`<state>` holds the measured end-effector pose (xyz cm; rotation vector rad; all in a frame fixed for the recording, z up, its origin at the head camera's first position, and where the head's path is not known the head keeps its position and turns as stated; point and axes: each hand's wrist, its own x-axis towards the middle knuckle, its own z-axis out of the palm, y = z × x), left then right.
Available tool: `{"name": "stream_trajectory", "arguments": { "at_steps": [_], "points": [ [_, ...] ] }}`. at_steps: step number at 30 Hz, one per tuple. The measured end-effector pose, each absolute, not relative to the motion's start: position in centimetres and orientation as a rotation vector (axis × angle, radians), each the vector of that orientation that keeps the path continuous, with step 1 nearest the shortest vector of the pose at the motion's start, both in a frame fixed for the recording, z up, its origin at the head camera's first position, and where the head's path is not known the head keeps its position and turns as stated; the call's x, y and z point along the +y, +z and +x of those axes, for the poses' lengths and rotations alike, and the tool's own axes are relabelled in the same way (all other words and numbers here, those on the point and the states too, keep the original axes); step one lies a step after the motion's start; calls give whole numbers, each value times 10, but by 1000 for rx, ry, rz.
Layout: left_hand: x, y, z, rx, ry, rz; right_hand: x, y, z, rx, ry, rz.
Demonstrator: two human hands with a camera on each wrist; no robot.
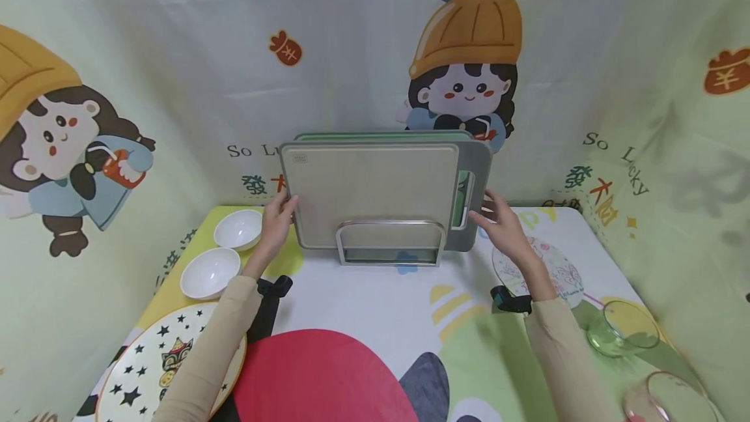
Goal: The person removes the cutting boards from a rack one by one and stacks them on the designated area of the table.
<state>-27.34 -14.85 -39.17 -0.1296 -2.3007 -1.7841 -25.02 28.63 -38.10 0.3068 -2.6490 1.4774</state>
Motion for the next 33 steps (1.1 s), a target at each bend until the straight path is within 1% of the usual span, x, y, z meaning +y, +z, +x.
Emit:
{"name": "stream_trajectory", "arguments": {
  "at_steps": [10, 19, 33],
  "points": [
    [-159, -391, -284, -2284, -1925, -145, 287, -375, -266, -2534, 1652, 373],
    [-163, -389, -284, -2277, -1971, -129, 285, -377, -267, -2452, 1720, 380],
    [-167, -390, -283, -2259, -2009, -224, 283, -381, -261, -2380, 1802, 357]
  ]
}}
